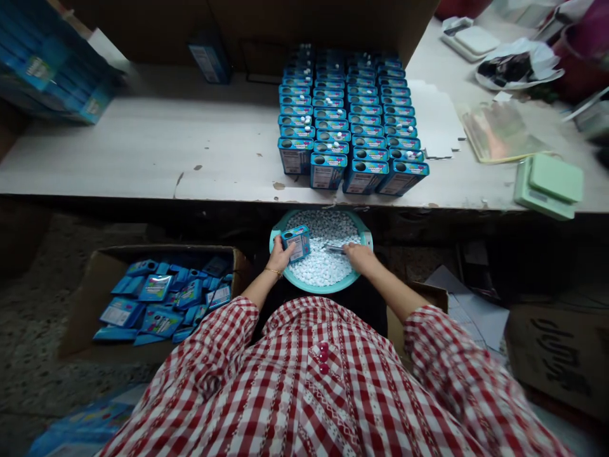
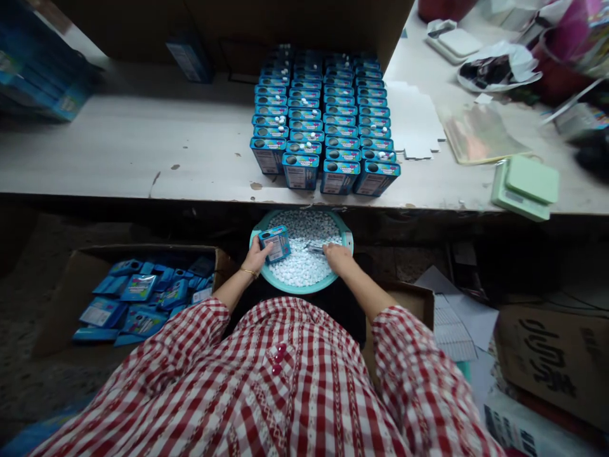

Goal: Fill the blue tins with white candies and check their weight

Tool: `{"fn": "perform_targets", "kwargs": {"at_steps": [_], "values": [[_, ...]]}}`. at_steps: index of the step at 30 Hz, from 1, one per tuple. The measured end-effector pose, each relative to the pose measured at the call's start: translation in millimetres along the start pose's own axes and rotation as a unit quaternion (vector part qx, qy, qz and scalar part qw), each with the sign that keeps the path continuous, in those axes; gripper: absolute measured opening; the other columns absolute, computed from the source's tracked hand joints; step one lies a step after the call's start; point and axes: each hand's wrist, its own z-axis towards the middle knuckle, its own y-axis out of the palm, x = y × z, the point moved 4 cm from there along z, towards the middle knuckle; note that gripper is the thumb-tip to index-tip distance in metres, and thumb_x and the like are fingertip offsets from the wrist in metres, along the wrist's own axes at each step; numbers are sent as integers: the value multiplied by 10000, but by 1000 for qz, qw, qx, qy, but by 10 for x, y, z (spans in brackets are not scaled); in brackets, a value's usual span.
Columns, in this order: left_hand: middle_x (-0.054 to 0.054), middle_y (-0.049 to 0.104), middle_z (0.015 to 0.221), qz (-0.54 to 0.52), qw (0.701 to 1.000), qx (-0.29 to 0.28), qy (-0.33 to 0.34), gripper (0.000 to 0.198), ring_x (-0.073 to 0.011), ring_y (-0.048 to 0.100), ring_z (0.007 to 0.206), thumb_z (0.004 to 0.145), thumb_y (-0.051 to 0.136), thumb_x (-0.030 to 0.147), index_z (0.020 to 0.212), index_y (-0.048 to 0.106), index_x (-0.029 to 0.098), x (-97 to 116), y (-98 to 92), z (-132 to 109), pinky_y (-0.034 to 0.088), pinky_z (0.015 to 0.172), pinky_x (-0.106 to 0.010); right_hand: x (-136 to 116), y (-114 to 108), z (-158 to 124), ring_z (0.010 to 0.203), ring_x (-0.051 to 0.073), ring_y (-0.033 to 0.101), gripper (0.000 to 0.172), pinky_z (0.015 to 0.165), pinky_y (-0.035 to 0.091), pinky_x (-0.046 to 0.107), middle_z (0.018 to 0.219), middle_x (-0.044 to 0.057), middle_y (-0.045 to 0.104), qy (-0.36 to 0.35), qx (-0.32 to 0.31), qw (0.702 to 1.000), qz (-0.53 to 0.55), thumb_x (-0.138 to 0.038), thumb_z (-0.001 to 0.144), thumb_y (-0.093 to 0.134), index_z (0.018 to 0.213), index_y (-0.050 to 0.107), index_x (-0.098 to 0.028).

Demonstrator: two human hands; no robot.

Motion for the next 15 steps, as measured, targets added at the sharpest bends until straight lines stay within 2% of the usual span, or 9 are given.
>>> {"fn": "perform_targets", "kwargs": {"at_steps": [2, 4, 6, 8, 11, 15], "values": [[-40, 590, 989, -71, 996, -4, -54, 445, -177, 598, 916, 673, 685, 350, 994, 414, 203, -73, 87, 15, 469, 892, -391, -179, 266, 168, 1025, 222, 595, 338, 830, 458, 314, 1123, 128, 625, -11, 7, 999, 31, -135, 897, 369, 1188, 540, -145], [-40, 598, 997, -115, 989, -23, -86, 478, -171, 608, 903, 658, 710, 369, 991, 409, 206, -90, 185, 4, 476, 888, -396, -344, 424, 306, 1074, 207, 573, 360, 857, 449, 288, 1199, 93, 600, -16, 23, 997, 67, -164, 909, 369, 1241, 506, -171], [-42, 607, 1006, -133, 985, -56, -97, 507, -173, 614, 904, 644, 726, 403, 993, 414, 208, -59, 242, -28, 475, 889, -408, -414, 487, 387, 1098, 199, 561, 364, 869, 443, 273, 1235, 67, 586, -17, 39, 994, 104, -179, 913, 374, 1257, 494, -180], [-42, 609, 1022, -134, 984, -81, -89, 530, -180, 614, 917, 639, 723, 443, 1009, 420, 216, 8, 211, -66, 472, 887, -416, -377, 492, 408, 1093, 191, 563, 352, 869, 441, 261, 1222, 49, 599, -19, 53, 989, 137, -203, 913, 393, 1248, 500, -178], [-39, 601, 1045, -96, 993, -72, -9, 516, -185, 597, 965, 662, 693, 452, 1046, 436, 224, 175, -2, -99, 451, 912, -398, -199, 446, 359, 1059, 182, 577, 350, 860, 445, 251, 1182, 54, 623, -22, 66, 982, 173, -239, 904, 431, 1235, 510, -159], [-42, 594, 990, 64, 989, -11, 130, 460, -193, 574, 955, 675, 672, 372, 1049, 481, 186, 409, -283, -133, 423, 930, -351, 60, 257, 201, 1011, 185, 597, 331, 846, 452, 264, 1114, 61, 652, -25, 81, 975, 203, -221, 858, 497, 1181, 550, -172]]}}
